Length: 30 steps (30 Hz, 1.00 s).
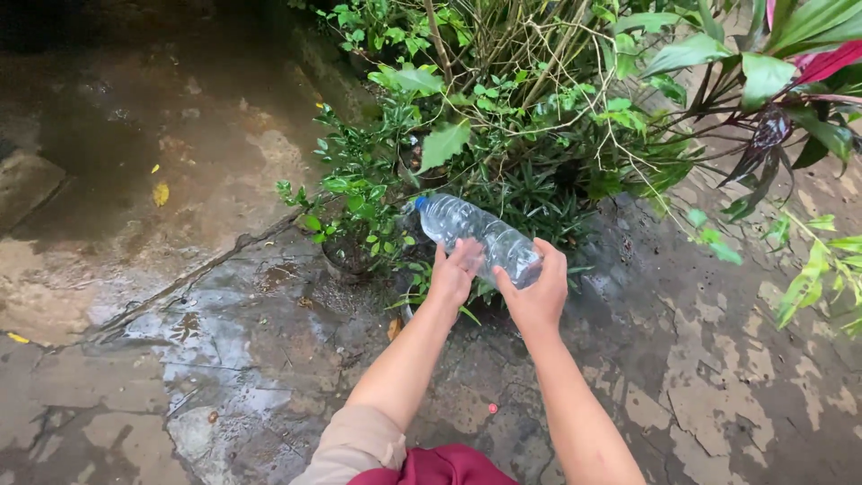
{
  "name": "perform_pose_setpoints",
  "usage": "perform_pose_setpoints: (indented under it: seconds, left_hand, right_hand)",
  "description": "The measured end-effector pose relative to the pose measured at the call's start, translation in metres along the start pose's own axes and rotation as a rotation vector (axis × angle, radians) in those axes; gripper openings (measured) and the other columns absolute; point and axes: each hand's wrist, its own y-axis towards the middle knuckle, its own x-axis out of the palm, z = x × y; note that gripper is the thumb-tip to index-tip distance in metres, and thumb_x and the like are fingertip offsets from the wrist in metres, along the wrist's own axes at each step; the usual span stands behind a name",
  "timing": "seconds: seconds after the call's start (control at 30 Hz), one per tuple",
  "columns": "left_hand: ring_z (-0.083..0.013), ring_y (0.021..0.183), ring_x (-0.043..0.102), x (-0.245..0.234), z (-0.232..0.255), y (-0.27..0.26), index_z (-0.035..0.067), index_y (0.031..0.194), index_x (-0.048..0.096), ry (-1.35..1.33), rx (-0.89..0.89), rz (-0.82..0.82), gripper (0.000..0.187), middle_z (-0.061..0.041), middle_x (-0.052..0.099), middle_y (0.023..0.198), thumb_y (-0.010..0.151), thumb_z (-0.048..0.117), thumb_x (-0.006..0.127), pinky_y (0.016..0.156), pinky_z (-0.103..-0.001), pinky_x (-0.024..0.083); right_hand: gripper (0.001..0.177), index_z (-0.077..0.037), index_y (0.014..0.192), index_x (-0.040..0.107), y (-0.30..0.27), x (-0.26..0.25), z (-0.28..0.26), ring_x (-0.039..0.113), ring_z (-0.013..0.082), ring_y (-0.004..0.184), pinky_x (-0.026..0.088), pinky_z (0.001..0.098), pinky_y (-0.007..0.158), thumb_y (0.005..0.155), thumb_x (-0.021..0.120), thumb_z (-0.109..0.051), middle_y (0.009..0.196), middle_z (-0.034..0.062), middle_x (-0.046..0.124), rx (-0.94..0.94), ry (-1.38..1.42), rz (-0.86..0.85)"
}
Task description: Filling a plastic bottle with water and watering several potted plants
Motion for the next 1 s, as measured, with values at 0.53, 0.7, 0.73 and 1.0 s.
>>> perform_pose_setpoints:
  seconds: [0.53, 0.7, 0.73, 1.0]
  left_hand:
    - [-0.0347, 0.12, 0.066, -0.001, 0.033, 0.039, 0.024, 0.163, 0.0, -0.137, 0.041, -0.001, 0.093, -0.02, 0.064, 0.135, 0.101, 0.019, 0.07, 0.108, -0.057, 0.05]
    - [-0.0372, 0.125, 0.063, 0.003, 0.042, 0.037, 0.025, 0.165, 0.001, -0.157, 0.074, -0.015, 0.094, -0.023, 0.061, 0.14, 0.102, 0.023, 0.071, 0.109, -0.058, 0.048]
    - [-0.0372, 0.125, 0.063, 0.004, 0.043, 0.037, 0.025, 0.165, 0.001, -0.159, 0.075, -0.016, 0.094, -0.023, 0.061, 0.14, 0.102, 0.023, 0.071, 0.109, -0.058, 0.048]
    - [-0.0359, 0.125, 0.064, -0.011, 0.043, 0.044, 0.031, 0.163, 0.01, -0.21, 0.086, 0.019, 0.089, -0.02, 0.062, 0.14, 0.1, 0.024, 0.073, 0.111, -0.057, 0.048]
  right_hand:
    - [0.08, -0.008, 0.134, 0.055, 0.023, 0.026, -0.043, 0.061, 0.0377, 0.114, 0.052, 0.0544, 0.096, 0.065, 0.094, -0.021, 0.119, 0.0104, 0.055, -0.108, 0.05, -0.029]
    - [0.073, -0.008, 0.134, 0.054, 0.028, 0.026, -0.057, 0.061, 0.0375, 0.113, 0.051, 0.0529, 0.095, 0.071, 0.091, -0.016, 0.118, 0.01, 0.054, -0.153, 0.08, -0.021]
    - [0.073, -0.008, 0.134, 0.054, 0.029, 0.026, -0.058, 0.061, 0.0375, 0.113, 0.051, 0.0529, 0.095, 0.071, 0.091, -0.016, 0.118, 0.01, 0.054, -0.156, 0.08, -0.022]
    - [0.076, -0.011, 0.134, 0.053, 0.025, 0.034, -0.059, 0.06, 0.0369, 0.116, 0.051, 0.0542, 0.096, 0.069, 0.092, -0.02, 0.12, 0.0091, 0.053, -0.17, 0.043, -0.06]
